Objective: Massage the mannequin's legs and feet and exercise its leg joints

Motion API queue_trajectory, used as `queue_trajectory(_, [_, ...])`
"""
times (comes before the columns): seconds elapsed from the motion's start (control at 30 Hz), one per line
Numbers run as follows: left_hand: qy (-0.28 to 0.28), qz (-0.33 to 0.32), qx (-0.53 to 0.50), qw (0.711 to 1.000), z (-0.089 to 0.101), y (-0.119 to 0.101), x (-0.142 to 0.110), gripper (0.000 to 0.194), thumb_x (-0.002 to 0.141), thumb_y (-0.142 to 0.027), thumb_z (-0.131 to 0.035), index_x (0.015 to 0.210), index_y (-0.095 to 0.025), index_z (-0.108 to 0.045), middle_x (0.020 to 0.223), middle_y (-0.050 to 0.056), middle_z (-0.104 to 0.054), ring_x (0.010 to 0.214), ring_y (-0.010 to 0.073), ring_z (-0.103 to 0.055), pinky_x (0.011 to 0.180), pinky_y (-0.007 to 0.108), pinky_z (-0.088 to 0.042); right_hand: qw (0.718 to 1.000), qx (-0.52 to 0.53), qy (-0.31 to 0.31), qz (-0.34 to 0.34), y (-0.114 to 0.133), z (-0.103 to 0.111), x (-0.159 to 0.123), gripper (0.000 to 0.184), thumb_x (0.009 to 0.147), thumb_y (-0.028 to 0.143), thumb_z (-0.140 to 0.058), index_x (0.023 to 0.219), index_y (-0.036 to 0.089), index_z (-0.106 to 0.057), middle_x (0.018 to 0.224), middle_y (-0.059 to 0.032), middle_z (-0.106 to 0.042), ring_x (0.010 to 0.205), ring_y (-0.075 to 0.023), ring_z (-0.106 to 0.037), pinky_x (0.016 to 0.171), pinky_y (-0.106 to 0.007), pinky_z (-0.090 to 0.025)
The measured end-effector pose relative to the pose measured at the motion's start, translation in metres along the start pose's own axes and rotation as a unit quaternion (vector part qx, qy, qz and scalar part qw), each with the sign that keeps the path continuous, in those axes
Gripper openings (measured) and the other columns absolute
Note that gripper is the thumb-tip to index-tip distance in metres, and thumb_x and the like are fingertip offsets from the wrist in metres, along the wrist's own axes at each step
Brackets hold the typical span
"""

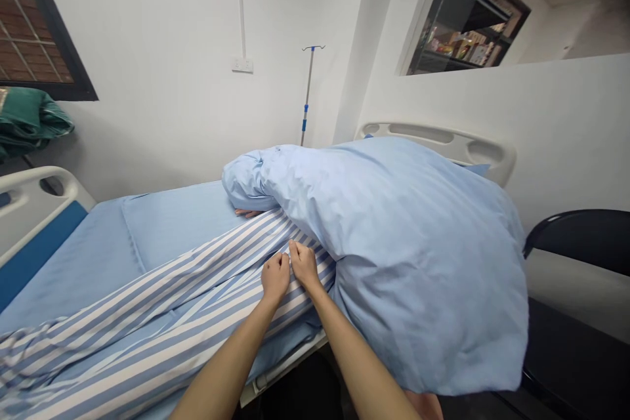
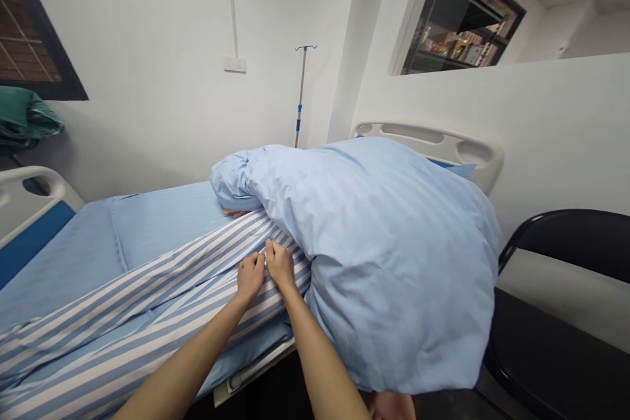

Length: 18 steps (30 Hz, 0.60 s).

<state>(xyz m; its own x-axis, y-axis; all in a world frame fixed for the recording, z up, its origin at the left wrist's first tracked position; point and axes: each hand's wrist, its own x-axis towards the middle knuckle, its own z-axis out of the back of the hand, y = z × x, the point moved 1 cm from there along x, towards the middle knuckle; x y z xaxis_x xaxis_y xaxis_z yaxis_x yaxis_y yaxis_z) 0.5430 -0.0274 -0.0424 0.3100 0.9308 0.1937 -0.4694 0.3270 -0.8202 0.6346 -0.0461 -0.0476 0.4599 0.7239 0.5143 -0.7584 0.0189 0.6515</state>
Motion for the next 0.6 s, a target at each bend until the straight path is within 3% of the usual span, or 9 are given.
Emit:
queue_trajectory(0.1, [0.008, -0.017, -0.063, 0.998, 0.015, 0.004, 0.0, 0.038, 0.081, -0.036, -0.033, 0.049, -0.018, -0.042, 0.047, -0.002, -0.045, 0.053, 0.0107, -0.043, 0.055, 0.023, -0.028, 1.0, 0.01, 0.002, 0.01, -0.001, 0.001, 0.0, 0.048, 0.09, 0.041, -0.025, 0.057, 0.017, -0.048, 0.052, -0.0011, -0.052, 0.05, -0.0111, -0.042, 0.052, -0.024, -0.026])
queue_trajectory(0.17, [0.001, -0.016, -0.085, 0.996, 0.043, 0.02, -0.001, 0.041, 0.081, -0.039, -0.033, 0.047, -0.019, -0.04, 0.044, -0.003, -0.041, 0.051, 0.0104, -0.041, 0.054, 0.023, -0.028, 1.0, 0.016, 0.004, 0.012, -0.003, 0.0, -0.001, 0.048, 0.09, 0.043, -0.025, 0.056, 0.017, -0.049, 0.052, -0.0017, -0.052, 0.051, -0.0119, -0.042, 0.053, -0.024, -0.027])
queue_trajectory(0.23, [-0.014, -0.004, -0.077, 0.997, 0.09, 0.049, -0.007, 0.041, 0.081, -0.04, -0.034, 0.046, -0.019, -0.038, 0.044, -0.004, -0.039, 0.05, 0.0102, -0.04, 0.054, 0.023, -0.029, 1.0, 0.018, 0.006, 0.008, -0.006, -0.002, -0.002, 0.048, 0.089, 0.044, -0.027, 0.056, 0.017, -0.049, 0.054, -0.0029, -0.053, 0.053, -0.0128, -0.043, 0.053, -0.024, -0.028])
queue_trajectory(0.33, [-0.051, 0.022, -0.019, 0.998, 0.187, 0.107, -0.027, 0.04, 0.079, -0.042, -0.036, 0.047, -0.019, -0.038, 0.045, -0.004, -0.038, 0.05, 0.0102, -0.039, 0.055, 0.023, -0.03, 1.0, 0.008, 0.007, 0.003, -0.01, -0.004, -0.002, 0.048, 0.087, 0.046, -0.028, 0.056, 0.017, -0.049, 0.052, -0.0027, -0.051, 0.053, -0.0129, -0.042, 0.053, -0.024, -0.029])
queue_trajectory(0.4, [-0.105, 0.064, 0.024, 0.992, 0.255, 0.144, -0.049, 0.039, 0.078, -0.045, -0.038, 0.048, -0.019, -0.038, 0.045, -0.005, -0.037, 0.049, 0.0104, -0.037, 0.054, 0.023, -0.029, 1.0, 0.003, 0.015, 0.008, -0.012, -0.006, -0.002, 0.047, 0.087, 0.046, -0.029, 0.056, 0.017, -0.049, 0.052, -0.0027, -0.051, 0.052, -0.0128, -0.042, 0.053, -0.024, -0.029])
queue_trajectory(0.47, [-0.137, 0.095, 0.049, 0.985, 0.31, 0.171, -0.07, 0.04, 0.077, -0.046, -0.039, 0.047, -0.019, -0.038, 0.045, -0.005, -0.038, 0.05, 0.0105, -0.038, 0.055, 0.023, -0.03, 1.0, -0.006, 0.016, 0.012, -0.012, -0.006, -0.002, 0.046, 0.086, 0.046, -0.03, 0.058, 0.016, -0.051, 0.053, -0.0033, -0.052, 0.053, -0.013, -0.043, 0.053, -0.024, -0.03])
queue_trajectory(0.53, [-0.15, 0.108, 0.052, 0.981, 0.343, 0.187, -0.087, 0.041, 0.077, -0.046, -0.04, 0.046, -0.019, -0.036, 0.045, -0.005, -0.038, 0.05, 0.0105, -0.037, 0.055, 0.023, -0.03, 1.0, -0.019, 0.012, 0.012, -0.011, -0.006, -0.002, 0.047, 0.085, 0.047, -0.03, 0.058, 0.016, -0.052, 0.054, -0.0041, -0.052, 0.053, -0.0133, -0.042, 0.053, -0.025, -0.029])
queue_trajectory(0.6, [-0.146, 0.105, 0.046, 0.983, 0.353, 0.196, -0.096, 0.041, 0.077, -0.045, -0.041, 0.046, -0.019, -0.036, 0.045, -0.005, -0.037, 0.05, 0.0103, -0.037, 0.055, 0.022, -0.03, 0.999, -0.033, 0.012, 0.005, -0.01, -0.006, -0.003, 0.048, 0.084, 0.048, -0.029, 0.057, 0.016, -0.052, 0.053, -0.0046, -0.052, 0.052, -0.0136, -0.041, 0.052, -0.025, -0.029])
